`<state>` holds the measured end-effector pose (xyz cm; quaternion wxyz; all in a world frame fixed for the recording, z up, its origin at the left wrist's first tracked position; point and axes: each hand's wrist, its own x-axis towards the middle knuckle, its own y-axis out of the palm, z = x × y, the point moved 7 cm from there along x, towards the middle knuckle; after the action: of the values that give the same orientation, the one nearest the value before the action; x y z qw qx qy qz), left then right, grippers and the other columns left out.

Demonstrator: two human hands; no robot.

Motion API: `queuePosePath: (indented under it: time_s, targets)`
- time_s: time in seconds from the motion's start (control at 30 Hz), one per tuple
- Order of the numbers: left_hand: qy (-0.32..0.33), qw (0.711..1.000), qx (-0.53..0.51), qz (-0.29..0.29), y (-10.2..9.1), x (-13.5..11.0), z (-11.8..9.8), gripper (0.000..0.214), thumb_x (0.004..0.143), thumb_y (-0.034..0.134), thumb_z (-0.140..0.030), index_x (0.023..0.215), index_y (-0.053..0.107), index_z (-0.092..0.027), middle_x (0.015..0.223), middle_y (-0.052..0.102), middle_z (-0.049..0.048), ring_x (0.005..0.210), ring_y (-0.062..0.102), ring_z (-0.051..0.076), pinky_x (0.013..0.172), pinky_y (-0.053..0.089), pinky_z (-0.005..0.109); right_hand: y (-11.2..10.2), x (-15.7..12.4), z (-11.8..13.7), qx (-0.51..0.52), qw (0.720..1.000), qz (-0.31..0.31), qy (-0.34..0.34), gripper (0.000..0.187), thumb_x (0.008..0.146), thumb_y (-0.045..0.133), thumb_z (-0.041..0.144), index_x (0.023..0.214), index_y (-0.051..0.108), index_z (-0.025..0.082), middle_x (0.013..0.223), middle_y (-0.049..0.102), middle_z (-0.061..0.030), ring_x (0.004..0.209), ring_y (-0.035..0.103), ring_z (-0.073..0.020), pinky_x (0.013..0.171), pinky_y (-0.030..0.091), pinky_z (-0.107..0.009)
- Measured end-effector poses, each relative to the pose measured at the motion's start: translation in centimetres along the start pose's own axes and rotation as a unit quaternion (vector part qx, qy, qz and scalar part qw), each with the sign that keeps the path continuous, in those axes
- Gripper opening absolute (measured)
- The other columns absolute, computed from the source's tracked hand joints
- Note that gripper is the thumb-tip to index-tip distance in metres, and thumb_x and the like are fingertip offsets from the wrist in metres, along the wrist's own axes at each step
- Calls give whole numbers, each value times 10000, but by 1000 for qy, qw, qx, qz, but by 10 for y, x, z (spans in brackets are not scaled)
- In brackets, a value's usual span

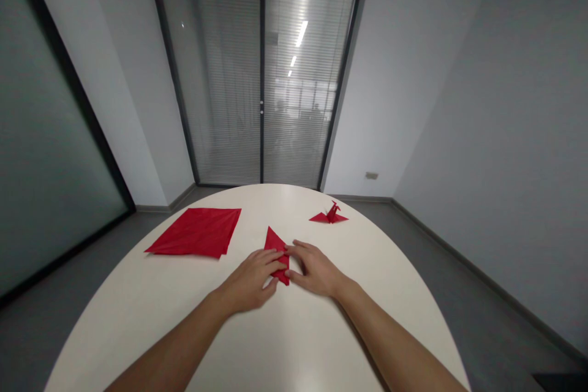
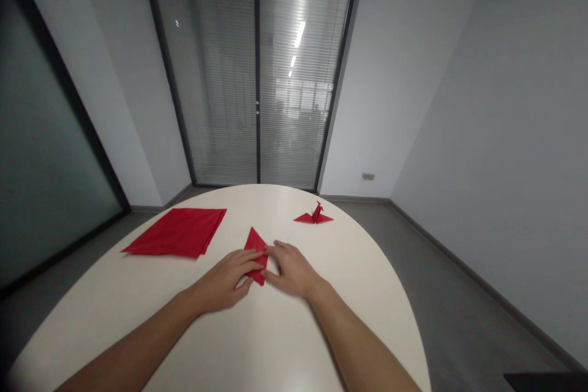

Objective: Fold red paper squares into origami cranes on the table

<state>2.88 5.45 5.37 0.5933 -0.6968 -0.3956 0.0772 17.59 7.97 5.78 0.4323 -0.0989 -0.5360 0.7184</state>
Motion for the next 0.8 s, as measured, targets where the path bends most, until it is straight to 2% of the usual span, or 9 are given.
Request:
queuePosePath:
  time_s: [0.1,0.3,0.43,0.63,0.7,0.8]
  targets:
    - [-14,1000,-4,3,1,-2,3,456,871,570,-139,1310,606,-258,1438,583,67,1364,492,251,1155,392,459,0,0,2,3,1000,3,-3,528,843,694,311,1347,585,198,1391,621,-112,1375,477,-341,1135,385,-505]
    - [-44,999,14,-4,0,0,3,447,896,593,-203,1339,603,-254,1425,595,86,1315,529,273,1112,423,479,-8,1,16,1,998,-28,-48,320,840,695,231,1159,700,225,1198,724,-67,1191,606,-255,1071,438,-426]
    - [-58,998,26,-5,-6,1,3,400,913,609,-269,1313,624,-241,1359,643,89,1255,563,286,1070,448,494,-9,1,15,-2,998,-31,-49,299,888,621,168,1145,736,266,1176,739,-43,1189,606,-236,1085,431,-433]
    - [-46,999,14,-1,-8,-2,8,404,892,641,-280,1295,635,-247,1333,659,78,1317,534,284,1124,413,473,-12,-1,10,-7,998,-19,-66,294,880,599,101,1055,768,265,1130,761,-25,1173,627,-210,1105,412,-418]
    - [-53,998,16,-5,-6,-2,11,377,915,623,-314,1286,643,-250,1350,646,83,1287,563,279,1093,449,456,-13,-2,13,-5,997,-15,-75,253,894,609,127,1050,765,252,1083,771,-29,1142,641,-207,1094,411,-403]
    - [-63,998,19,-19,-4,-2,13,349,949,587,-341,1280,647,-252,1370,632,80,1268,575,273,1074,464,453,-13,-1,20,-5,997,-2,-82,197,890,691,266,1075,750,229,1060,767,-55,1096,655,-229,1048,428,-401]
